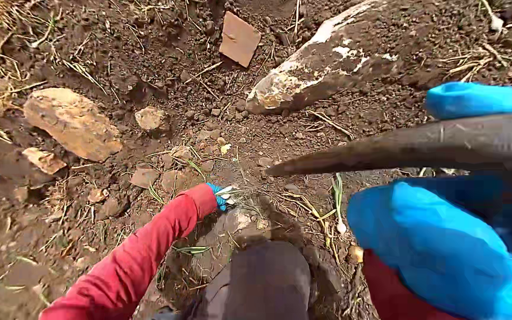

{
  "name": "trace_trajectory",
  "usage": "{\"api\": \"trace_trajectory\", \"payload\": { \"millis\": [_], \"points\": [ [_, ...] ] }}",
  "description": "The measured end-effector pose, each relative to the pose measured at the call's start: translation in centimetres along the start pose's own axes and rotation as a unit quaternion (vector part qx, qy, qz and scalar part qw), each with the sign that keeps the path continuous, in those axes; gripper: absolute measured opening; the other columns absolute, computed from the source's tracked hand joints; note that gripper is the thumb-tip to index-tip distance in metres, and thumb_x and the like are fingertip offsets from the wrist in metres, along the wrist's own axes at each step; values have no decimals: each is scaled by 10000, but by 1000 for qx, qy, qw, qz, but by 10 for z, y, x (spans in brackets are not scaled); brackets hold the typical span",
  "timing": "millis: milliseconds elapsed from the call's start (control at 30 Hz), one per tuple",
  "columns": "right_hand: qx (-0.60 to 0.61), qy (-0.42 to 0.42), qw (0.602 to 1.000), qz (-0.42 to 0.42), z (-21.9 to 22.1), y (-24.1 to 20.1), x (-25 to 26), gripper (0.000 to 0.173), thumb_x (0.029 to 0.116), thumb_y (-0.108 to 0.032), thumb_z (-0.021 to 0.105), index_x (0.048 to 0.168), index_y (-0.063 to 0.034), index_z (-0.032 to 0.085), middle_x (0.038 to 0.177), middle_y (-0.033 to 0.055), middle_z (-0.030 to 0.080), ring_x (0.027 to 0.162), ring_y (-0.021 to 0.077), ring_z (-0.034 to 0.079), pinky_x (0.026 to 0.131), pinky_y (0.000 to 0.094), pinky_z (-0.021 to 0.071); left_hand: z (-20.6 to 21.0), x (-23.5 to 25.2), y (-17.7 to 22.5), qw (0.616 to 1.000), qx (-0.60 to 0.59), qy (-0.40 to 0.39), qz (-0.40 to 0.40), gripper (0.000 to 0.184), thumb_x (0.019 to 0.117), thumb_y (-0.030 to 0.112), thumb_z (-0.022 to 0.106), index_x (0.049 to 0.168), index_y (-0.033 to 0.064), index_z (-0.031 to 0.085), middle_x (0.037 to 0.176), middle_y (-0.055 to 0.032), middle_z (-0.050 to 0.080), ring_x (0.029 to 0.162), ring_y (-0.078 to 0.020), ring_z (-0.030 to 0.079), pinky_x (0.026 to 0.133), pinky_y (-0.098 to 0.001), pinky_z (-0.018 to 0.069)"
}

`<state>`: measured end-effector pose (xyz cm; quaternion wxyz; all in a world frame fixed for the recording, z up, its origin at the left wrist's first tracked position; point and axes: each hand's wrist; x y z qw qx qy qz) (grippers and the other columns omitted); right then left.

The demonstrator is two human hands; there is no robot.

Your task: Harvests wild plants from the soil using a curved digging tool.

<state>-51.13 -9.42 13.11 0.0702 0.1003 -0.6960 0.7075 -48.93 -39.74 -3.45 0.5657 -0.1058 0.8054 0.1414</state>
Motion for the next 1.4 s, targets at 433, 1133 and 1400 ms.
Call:
{"api": "trace_trajectory", "payload": {
  "millis": [433, 1133, 1400],
  "points": [
    [-119, -34, 988, 97, 41, 97, 8, 496, 866, -44, 611, 1357, -108, 596, 1261, -24, 667, 921, 39, 667, 748, 230, 587, -11, 38, 49, 965, -38, 182, 183, 414, 973, 126, 652, 1387, 137, 657, 1275, -188, 673, 1178, -378, 655, 958, -588, 542],
    [-94, -52, 977, 185, 101, 127, 50, 548, 887, -47, 598, 1422, -130, 515, 973, 36, 694, 739, 118, 660, 642, 302, 591, -104, 104, 42, 970, -41, 183, 154, 429, 1041, 138, 573, 1466, 80, 575, 1385, -265, 603, 1321, -445, 556, 1089, -612, 447],
    [86, 92, 989, 73, 103, 153, 26, 466, 823, 74, 675, 1275, 129, 573, 978, 92, 718, 710, 64, 678, 552, 180, 580, -54, 72, -13, 977, -193, 64, 68, 250, 1019, 279, 643, 1108, 59, 723, 961, -142, 727, 918, -273, 700, 883, -530, 549]
  ]
}}
Point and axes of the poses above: each hand's wrist, its own x-axis towards the middle knuckle, its own z-axis out of the palm, y = z × x
